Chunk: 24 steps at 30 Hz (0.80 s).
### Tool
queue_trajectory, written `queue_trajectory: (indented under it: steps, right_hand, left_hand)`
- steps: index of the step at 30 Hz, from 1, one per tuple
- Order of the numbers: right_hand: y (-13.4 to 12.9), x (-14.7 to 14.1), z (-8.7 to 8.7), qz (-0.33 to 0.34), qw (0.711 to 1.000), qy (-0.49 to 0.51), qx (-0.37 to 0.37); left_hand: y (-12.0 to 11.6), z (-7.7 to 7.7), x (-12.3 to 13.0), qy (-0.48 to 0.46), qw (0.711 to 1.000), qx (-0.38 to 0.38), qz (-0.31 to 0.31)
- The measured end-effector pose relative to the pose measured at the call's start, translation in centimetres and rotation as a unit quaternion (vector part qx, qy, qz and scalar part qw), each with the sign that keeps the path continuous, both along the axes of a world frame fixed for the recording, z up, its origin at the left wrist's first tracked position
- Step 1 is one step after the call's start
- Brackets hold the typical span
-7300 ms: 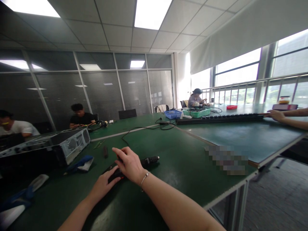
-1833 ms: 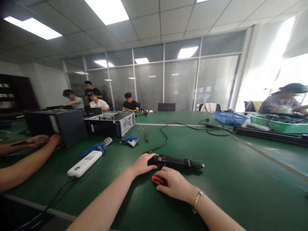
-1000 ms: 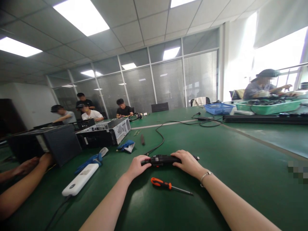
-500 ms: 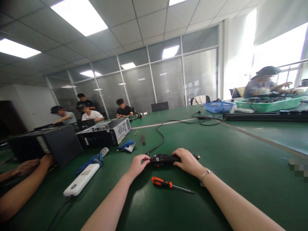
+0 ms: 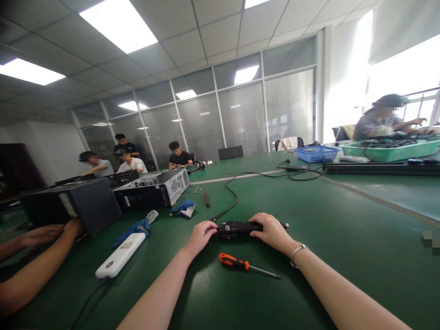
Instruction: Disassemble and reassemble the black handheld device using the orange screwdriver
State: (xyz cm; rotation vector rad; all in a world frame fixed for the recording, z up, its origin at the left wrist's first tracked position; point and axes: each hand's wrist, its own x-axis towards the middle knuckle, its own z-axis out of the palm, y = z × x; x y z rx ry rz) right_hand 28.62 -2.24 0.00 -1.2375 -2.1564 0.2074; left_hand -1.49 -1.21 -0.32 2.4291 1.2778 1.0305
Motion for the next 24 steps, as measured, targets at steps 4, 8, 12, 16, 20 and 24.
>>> queue_trajectory:
  steps: [4,8,12,16,20,24]
  right_hand:
    - [0.1,0.1,-0.2,0.008,1.000,-0.001,0.010]
    - [0.2,0.2,-0.2,0.016,1.000,-0.005,0.015]
    - [0.3,0.2,-0.4,0.024,1.000,-0.004,0.015]
    - [0.7,0.5,-1.1,0.026,0.999,-0.002,0.019]
    - [1.3,1.0,-2.1,0.028,0.999,-0.003,0.024]
    - [1.9,1.4,-2.8,0.037,0.999,-0.005,0.035]
  left_hand:
    - [0.2,-0.2,0.0,0.001,1.000,0.000,0.000]
    - [0.3,-0.4,0.1,-0.006,1.000,0.004,0.003]
    - [-0.3,-0.1,0.2,-0.026,1.000,-0.010,-0.002]
    - [-1.2,0.2,0.4,-0.023,0.998,-0.035,-0.044]
    - [-1.5,0.3,0.6,0.020,0.998,-0.037,-0.055]
    - [-1.5,0.1,0.7,0.033,0.998,-0.040,-0.041]
